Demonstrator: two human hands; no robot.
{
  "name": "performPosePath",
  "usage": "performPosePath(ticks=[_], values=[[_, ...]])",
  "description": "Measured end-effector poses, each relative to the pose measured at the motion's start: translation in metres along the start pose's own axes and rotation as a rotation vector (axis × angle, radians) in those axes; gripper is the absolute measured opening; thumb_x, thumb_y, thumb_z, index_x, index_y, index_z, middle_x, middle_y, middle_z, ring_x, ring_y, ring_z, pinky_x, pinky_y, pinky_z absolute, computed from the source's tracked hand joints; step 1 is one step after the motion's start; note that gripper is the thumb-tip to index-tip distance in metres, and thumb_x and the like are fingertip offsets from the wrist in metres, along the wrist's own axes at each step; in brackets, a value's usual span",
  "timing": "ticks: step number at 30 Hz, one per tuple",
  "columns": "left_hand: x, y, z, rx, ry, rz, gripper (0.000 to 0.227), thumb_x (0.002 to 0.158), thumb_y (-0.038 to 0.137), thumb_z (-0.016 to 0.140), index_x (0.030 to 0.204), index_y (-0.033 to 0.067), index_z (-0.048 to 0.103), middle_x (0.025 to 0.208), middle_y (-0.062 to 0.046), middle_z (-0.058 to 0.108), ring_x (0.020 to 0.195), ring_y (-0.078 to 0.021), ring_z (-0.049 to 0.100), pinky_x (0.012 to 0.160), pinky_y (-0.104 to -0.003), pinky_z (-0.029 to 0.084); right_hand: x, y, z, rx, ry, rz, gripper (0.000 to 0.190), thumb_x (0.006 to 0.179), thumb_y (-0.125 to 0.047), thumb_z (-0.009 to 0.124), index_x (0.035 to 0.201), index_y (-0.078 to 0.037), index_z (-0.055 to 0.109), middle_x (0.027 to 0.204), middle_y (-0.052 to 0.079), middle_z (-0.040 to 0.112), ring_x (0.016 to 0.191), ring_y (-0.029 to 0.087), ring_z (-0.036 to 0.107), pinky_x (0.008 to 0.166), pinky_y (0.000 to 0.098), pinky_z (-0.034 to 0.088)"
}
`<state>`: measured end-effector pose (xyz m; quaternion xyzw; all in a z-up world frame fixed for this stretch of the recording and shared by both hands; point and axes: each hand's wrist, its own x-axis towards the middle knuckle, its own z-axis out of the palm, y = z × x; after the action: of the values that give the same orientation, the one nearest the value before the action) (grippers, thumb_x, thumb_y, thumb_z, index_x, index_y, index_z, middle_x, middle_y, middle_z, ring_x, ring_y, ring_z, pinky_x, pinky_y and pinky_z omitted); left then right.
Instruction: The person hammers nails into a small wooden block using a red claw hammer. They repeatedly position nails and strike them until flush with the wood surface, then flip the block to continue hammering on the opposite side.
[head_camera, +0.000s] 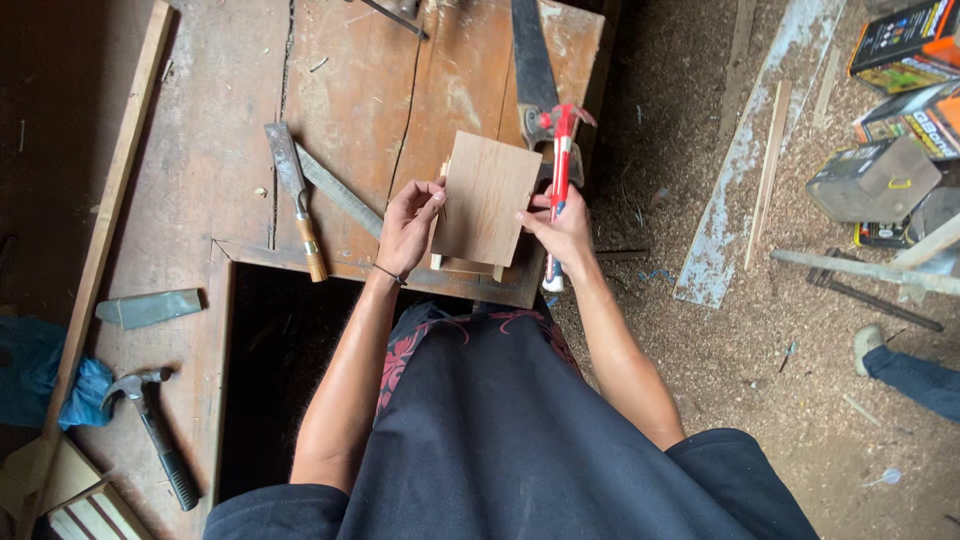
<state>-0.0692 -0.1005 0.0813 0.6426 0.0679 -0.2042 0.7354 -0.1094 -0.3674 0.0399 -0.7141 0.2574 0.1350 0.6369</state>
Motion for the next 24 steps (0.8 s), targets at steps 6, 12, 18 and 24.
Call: performPosePath(ticks=[6,12,18,24], values=[[-0.038,0.001,0.014,0.254,-0.107,-0.001,0.012,0.104,0.015,0.061,0.104,0.0033,0.063,0.125,-0.012,0.070,0.140,-0.0188,0.053,0.100,-0.031,0.049,-0.038,0.040,-0.003,0.083,0.065,0.048,0.049,0.079,0.006,0.082,0.113,-0.001,0.047,0.115,0.023,0.067,0.074,0.020,0.073,0.065,0.0350,0.065],[-0.067,-0.016,0.015,0.111,-0.018,-0.076,0.011,0.105,0.016,0.060,0.106,0.0042,0.061,0.119,-0.011,0.070,0.140,-0.0176,0.054,0.101,-0.030,0.046,-0.052,0.043,-0.002,0.153,0.084,0.121,0.043,0.086,0.002,0.079,0.114,-0.002,0.047,0.116,0.025,0.069,0.078,0.018,0.075,0.065,0.0367,0.068],[-0.051,-0.034,0.000,0.184,0.038,0.028,0.009,0.105,0.013,0.060,0.104,0.0043,0.058,0.132,-0.013,0.068,0.133,-0.0173,0.057,0.104,-0.028,0.045,-0.035,0.030,0.020,0.089,0.125,0.058,0.039,0.086,0.000,0.078,0.110,-0.002,0.048,0.112,0.022,0.072,0.072,0.020,0.073,0.059,0.0339,0.068],[-0.034,-0.052,-0.007,0.032,0.025,0.071,0.008,0.106,0.011,0.058,0.106,0.0026,0.056,0.141,-0.014,0.062,0.130,-0.0127,0.055,0.101,-0.027,0.046,-0.025,0.019,0.033,0.064,0.206,0.042,0.041,0.084,-0.001,0.081,0.109,-0.004,0.049,0.109,0.019,0.074,0.076,0.017,0.074,0.056,0.0320,0.065]])
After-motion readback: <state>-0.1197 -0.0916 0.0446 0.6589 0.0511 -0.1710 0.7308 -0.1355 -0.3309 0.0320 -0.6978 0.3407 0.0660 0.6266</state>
